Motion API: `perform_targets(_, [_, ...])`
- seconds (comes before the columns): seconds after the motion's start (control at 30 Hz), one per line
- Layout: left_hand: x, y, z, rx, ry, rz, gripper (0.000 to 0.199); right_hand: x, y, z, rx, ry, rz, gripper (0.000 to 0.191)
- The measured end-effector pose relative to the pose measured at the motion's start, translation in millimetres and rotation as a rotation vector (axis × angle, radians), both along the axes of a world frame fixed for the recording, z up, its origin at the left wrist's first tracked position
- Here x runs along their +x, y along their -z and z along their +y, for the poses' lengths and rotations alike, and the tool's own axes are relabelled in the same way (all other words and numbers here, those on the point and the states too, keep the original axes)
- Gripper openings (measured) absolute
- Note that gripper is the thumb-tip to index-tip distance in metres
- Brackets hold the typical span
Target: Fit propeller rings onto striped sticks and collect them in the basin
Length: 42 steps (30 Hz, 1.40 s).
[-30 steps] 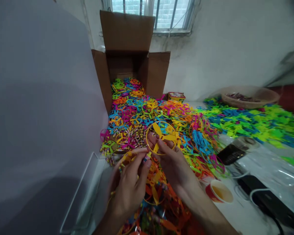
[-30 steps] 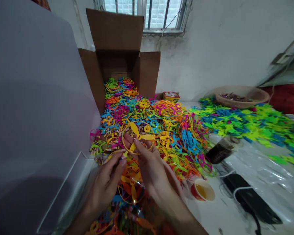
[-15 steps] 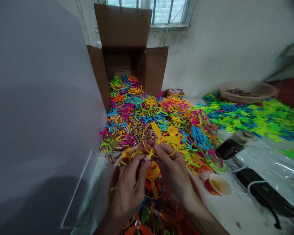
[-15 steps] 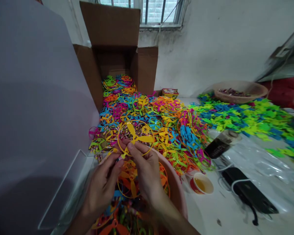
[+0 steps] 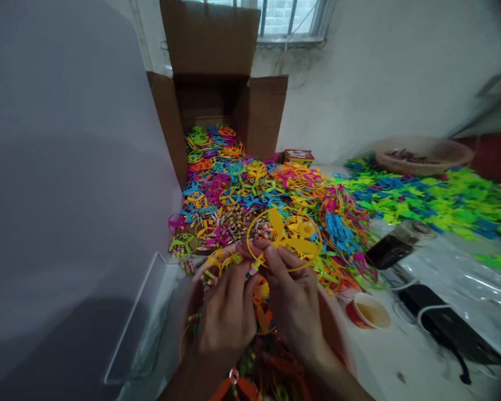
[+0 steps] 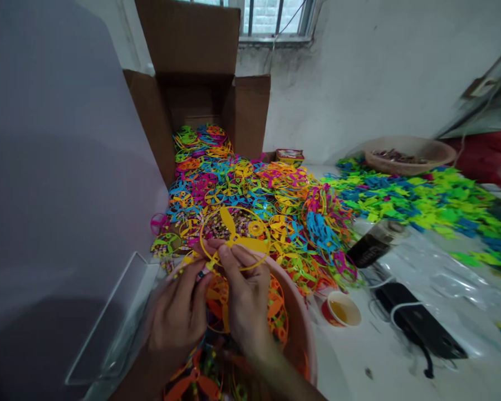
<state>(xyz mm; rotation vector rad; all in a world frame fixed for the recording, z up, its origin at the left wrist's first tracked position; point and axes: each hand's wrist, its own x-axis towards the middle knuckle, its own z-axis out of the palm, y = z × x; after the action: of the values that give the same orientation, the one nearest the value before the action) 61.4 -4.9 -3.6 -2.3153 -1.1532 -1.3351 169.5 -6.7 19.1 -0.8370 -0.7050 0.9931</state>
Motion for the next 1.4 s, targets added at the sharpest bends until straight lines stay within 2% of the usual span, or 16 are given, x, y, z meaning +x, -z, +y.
perform_targets(0.07, [1, -2.3, 0, 0.018, -0.044, 0.036, 0.020, -2, 0.5, -3, 0.001, 0.007, -0.033, 0.021])
perform_targets(0.17, [-1, -1.0, 2, 0.070, -0.042, 0.061, 0.020, -5, -0.5, -7, 0.009, -0.004, -0.022, 0.020])
perform_targets(0.33, [-1, 4.3, 4, -0.046, -0.016, -0.062, 0.018, -8, -2.2, -6, -0.014, -0.032, 0.088, 0.020])
perform_targets(0.5, [1, 4.2, -10, -0.109, -0.030, -0.165, 0.025, -11, 0.4, -9, -0.064, -0.025, 0.128, 0.021])
perform_targets(0.63, [0, 0.1, -15, -0.179, 0.051, -0.252, 0.011, -14, -2.7, -13, -0.057, -0.028, 0.186, 0.020])
perform_targets(0.73, [-4, -3.2, -10, -0.174, 0.124, -0.248, 0.009, -15, -5.4, -15, -0.038, 0.007, 0.160, 0.019])
perform_targets(0.87, [-9, -3.0, -9, -0.280, 0.214, -0.288, 0.004, -17, -4.0, -19, -0.036, 0.066, 0.126, 0.017])
perform_targets(0.97, [-7, -1.6, -15, -0.197, 0.195, -0.299, 0.011, -21, -1.0, -24, -0.049, 0.098, 0.103, 0.016])
perform_targets(1.1, [-3, -5.4, -15, -0.035, 0.239, -0.240, 0.015, -23, -0.6, -30, -0.050, 0.218, 0.054, 0.017])
perform_targets(1.3, [-3, -10.1, -3, 0.120, 0.320, -0.200, 0.009, -20, -3.6, -36, -0.002, 0.212, -0.011, 0.016])
perform_targets(1.4, [-2, -5.6, -6, 0.126, 0.260, -0.183, 0.009, -21, 0.1, -37, -0.012, 0.211, -0.032, 0.016])
